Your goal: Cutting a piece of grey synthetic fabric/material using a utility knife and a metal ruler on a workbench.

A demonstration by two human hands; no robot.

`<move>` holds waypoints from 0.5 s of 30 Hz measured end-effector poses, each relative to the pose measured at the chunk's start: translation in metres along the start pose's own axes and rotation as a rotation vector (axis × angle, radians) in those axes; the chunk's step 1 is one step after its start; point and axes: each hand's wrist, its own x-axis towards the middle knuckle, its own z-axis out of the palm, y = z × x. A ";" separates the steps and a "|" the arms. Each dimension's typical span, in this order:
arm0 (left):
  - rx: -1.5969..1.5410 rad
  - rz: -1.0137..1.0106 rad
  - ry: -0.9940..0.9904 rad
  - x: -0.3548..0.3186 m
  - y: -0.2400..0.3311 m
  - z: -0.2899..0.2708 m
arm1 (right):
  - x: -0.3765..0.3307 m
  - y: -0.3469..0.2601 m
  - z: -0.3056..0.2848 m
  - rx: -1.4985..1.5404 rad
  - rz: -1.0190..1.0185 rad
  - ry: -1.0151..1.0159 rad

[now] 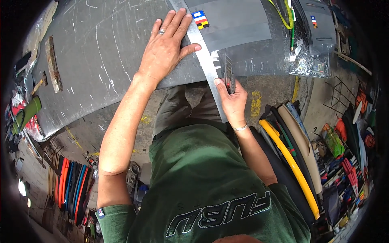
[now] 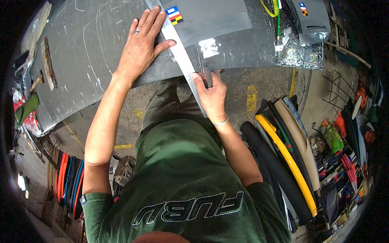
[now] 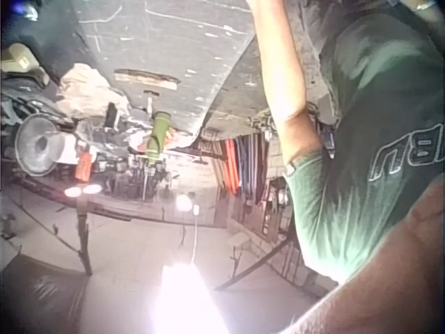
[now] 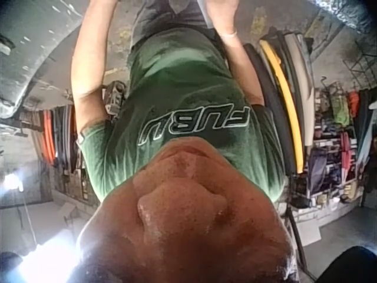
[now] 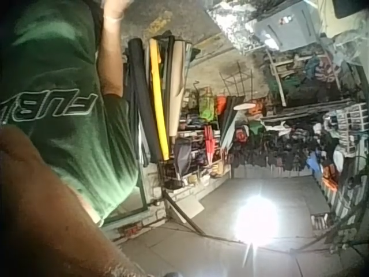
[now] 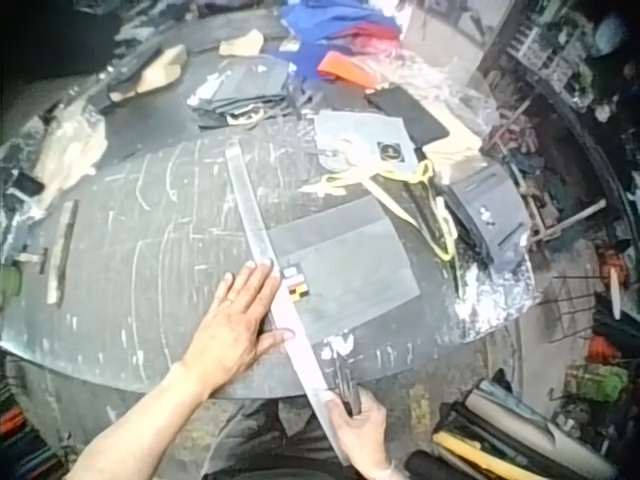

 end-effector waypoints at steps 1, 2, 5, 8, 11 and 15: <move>-0.009 -0.001 -0.004 -0.001 0.000 0.000 | -0.001 -0.002 -0.001 -0.015 0.036 -0.010; -0.008 -0.001 -0.002 -0.001 0.000 0.001 | 0.000 -0.002 0.000 -0.015 0.034 -0.010; 0.020 0.005 0.007 -0.001 -0.001 0.001 | 0.000 0.001 0.001 0.011 -0.030 0.015; 0.011 0.008 -0.004 -0.001 -0.002 0.001 | 0.001 0.001 0.002 0.020 -0.054 0.030; 0.022 0.010 0.003 -0.002 -0.001 0.001 | 0.001 0.000 0.002 0.004 -0.034 0.022; 0.047 0.014 0.013 -0.002 0.000 0.001 | 0.000 -0.001 0.002 0.019 -0.042 0.018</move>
